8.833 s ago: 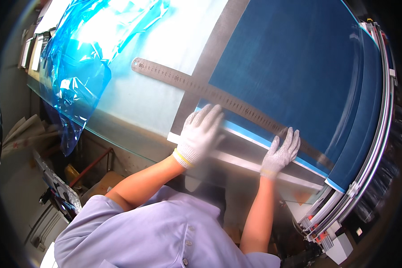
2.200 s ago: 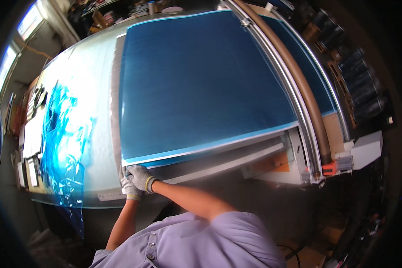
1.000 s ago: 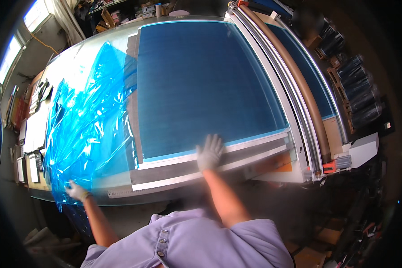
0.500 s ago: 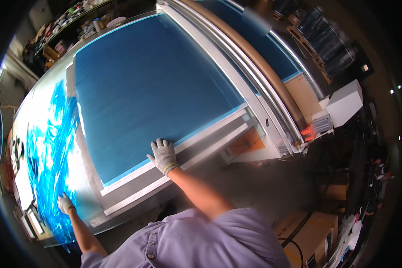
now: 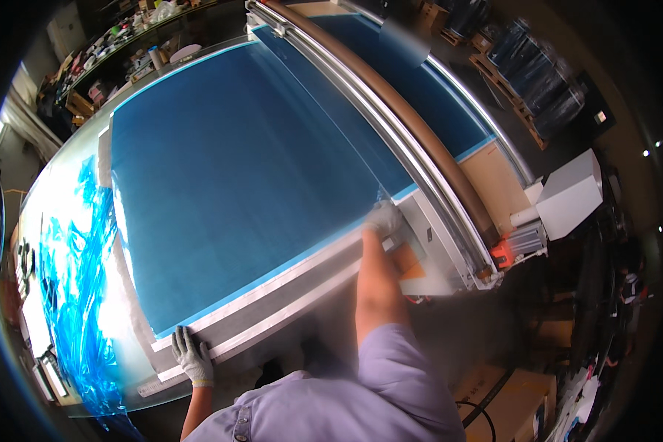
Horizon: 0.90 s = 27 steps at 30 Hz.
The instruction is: The person uses a calculator and ruler at a desk, then moves to a large cutting machine to process a blue solar panel. They align the panel using a ruler, operate the machine's touchscreen, and remove the protective blue film from the cut panel.
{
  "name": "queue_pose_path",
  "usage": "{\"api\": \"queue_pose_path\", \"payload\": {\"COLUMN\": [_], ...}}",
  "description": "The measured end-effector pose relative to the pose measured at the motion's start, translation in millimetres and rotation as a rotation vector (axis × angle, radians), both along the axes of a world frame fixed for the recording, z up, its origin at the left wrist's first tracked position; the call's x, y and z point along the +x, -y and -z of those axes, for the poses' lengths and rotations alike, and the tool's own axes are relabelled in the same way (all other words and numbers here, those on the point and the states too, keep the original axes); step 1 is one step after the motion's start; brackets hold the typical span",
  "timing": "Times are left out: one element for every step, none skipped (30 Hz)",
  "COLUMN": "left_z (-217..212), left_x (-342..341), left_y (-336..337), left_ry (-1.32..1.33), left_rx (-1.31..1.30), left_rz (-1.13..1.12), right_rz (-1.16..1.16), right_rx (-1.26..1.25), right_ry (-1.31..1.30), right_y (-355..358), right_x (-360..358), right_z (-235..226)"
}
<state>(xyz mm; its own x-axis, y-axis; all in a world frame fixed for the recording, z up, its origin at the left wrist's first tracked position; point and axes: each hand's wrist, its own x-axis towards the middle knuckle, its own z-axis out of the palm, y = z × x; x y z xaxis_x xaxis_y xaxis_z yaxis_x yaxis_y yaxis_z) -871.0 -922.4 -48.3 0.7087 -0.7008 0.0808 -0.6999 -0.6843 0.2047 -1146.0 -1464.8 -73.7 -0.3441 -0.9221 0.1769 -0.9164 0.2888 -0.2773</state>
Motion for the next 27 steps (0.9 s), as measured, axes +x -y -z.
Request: {"api": "queue_pose_path", "payload": {"left_z": [6.0,5.1,3.8,2.7,4.1,6.9,5.9,6.2,35.0,48.0,60.1,51.2,42.2,13.0,-9.2,-26.9,-41.7,-47.9,-30.7,-28.1,-26.9,-50.2,-57.4,-59.5,-41.6,-65.4,-56.2], "left_x": [3.5,3.7,2.5,1.5,1.6,2.8,5.6,8.4,18.7,35.4,50.7,68.0,65.8,71.4,72.0,72.6,68.1,68.0,74.7,83.8,87.3,97.7,114.2,132.1,173.1,205.6,254.8], "left_y": [-4.2,-3.2,-3.3,-4.8,-4.9,-6.4,-8.1,-15.6,-28.3,-40.9,-58.9,-63.6,-75.1,-75.1,-86.4,-96.3,-99.3,-102.3,-109.3,-105.8,-100.5,-82.9,-81.9,-81.0,-94.8,-104.3,-131.6], "left_ry": [0.000,-0.004,-0.007,-0.012,-0.011,-0.024,-0.057,-0.087,-0.769,-1.058,-1.330,-1.233,-1.354,-1.651,-1.752,-1.855,-1.913,-1.847,-1.753,-1.677,-1.562,-1.443,-1.398,-1.354,-1.427,-1.516,-1.434], "left_rx": [-0.003,-0.009,-0.012,-0.016,-0.029,-0.041,-0.018,0.008,-0.710,-0.945,-1.190,-0.921,-1.022,-1.365,-1.390,-1.417,-1.384,-1.295,-1.058,-0.827,-0.673,-0.516,-0.615,-0.712,-0.809,-1.130,-1.347], "left_rz": [0.008,0.006,-0.003,-0.015,-0.018,-0.022,-0.001,0.003,-0.072,-0.063,-0.092,-0.059,-0.125,-0.217,-0.263,-0.302,-0.330,-0.353,-0.333,-0.300,-0.307,-0.324,-0.392,-0.456,-0.520,-0.486,-0.396], "right_rz": [-0.058,-0.310,-0.493,-0.757,-1.012,-1.194,-1.494,-1.787,-2.110,-2.142,-2.188,-2.209,-2.224,-2.227,-2.199,-2.170,-2.018,-1.867,-2.001,-1.935,-1.984,-2.024,-1.905,-1.763,-1.663,-1.431,-1.282], "right_rx": [-0.026,-0.243,-0.220,-0.192,-0.121,0.142,0.236,0.692,0.919,1.059,1.217,1.361,1.507,1.653,1.669,1.676,1.733,1.773,1.673,1.669,1.457,1.251,0.973,0.701,0.456,0.313,0.185], "right_ry": [0.136,0.237,0.671,0.796,0.942,1.076,1.206,1.241,1.054,1.017,0.972,0.919,0.859,0.786,0.662,0.535,0.425,0.314,0.323,0.328,0.388,0.452,0.588,0.703,0.700,0.637,0.462], "right_y": [-12.1,-31.9,-64.5,-117.0,-169.3,-234.8,-301.6,-366.9,-417.8,-431.0,-445.4,-452.2,-456.4,-458.0,-453.9,-445.1,-442.5,-449.1,-458.5,-466.2,-469.3,-469.2,-469.1,-465.6,-452.5,-437.8,-421.2], "right_x": [20.4,42.2,84.9,131.3,174.3,210.6,242.3,258.6,263.9,266.8,266.9,263.6,260.2,257.1,253.6,251.7,245.2,244.1,241.2,238.3,233.3,232.1,233.2,231.2,228.7,223.7,215.6], "right_z": [4.1,13.3,8.1,1.7,-6.7,-19.9,-25.3,-45.7,-68.0,-81.1,-93.8,-104.7,-113.8,-120.9,-126.8,-134.6,-167.7,-197.4,-169.0,-148.5,-120.7,-97.6,-92.9,-89.9,-75.3,-70.5,-65.6]}}
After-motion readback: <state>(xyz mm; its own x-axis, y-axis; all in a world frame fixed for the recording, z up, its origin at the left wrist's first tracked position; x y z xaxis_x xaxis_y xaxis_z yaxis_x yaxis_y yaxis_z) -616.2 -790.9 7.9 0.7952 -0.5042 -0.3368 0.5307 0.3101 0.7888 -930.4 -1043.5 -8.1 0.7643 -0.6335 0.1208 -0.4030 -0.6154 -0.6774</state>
